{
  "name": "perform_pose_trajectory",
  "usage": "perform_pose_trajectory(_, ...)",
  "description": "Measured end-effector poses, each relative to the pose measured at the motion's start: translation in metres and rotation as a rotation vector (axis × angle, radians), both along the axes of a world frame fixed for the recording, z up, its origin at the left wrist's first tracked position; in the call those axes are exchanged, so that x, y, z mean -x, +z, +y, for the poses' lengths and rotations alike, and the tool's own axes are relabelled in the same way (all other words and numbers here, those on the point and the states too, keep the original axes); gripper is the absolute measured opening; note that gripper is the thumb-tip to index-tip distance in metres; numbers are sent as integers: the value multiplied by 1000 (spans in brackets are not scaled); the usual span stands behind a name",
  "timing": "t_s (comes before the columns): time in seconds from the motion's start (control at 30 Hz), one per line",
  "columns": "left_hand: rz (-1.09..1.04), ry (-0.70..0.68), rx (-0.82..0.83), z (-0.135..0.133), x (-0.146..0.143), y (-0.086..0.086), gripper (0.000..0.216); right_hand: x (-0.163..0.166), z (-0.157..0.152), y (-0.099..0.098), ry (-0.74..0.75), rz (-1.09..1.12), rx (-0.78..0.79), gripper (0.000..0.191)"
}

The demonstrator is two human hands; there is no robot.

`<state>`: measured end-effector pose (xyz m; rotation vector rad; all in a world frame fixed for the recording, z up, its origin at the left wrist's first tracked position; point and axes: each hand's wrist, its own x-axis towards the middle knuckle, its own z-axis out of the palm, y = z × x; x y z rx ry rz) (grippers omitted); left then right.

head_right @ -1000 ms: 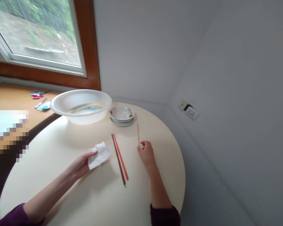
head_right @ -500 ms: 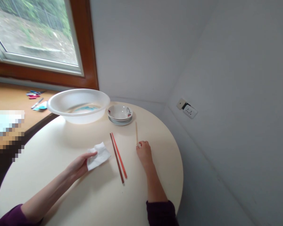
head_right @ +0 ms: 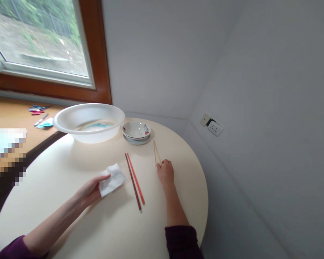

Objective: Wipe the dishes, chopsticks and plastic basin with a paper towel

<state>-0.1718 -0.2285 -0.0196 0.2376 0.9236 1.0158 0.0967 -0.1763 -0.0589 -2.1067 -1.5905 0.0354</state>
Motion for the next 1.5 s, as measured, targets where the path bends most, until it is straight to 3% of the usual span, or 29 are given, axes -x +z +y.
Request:
perform_pose_trajectory(0.43, 10, 22, 42, 3, 3, -4, 19, -7, -2, 3, -133, -8, 84, 19)
perform_pose_trajectory(0.67, 19, 72, 57, 4, 2, 1, 25, -31, -1, 3, -238, 180, -44, 22)
perform_pose_trajectory(0.83, -34, 160, 41, 5, 2, 8, 35, -46, -6, 21, -286, 371, -209, 22)
perform_pose_trajectory(0.93, -103, 188, 7, 6, 2, 10, 52, -18, -15, 34, -166, 526, -316, 23)
perform_pose_trajectory(1.0, -143, 199, -27, 7, 2, 9, 61, 17, -26, 39, 58, 769, -438, 23)
perform_pose_trajectory(1.13, -151, 265, -80, 9, 2, 7, 55, 90, -54, 37, 362, 913, -340, 20)
perform_pose_trajectory(1.23, -169, 303, -124, 7, 4, 10, 42, 121, -69, 30, 476, 776, -275, 17)
perform_pose_trajectory(1.43, -257, 294, -123, 2, 3, 18, 5, 136, -76, 20, 659, 367, -334, 17)
perform_pose_trajectory(1.5, -298, 267, -163, 1, 2, 16, 22, 141, -79, 21, 703, 304, -325, 18)
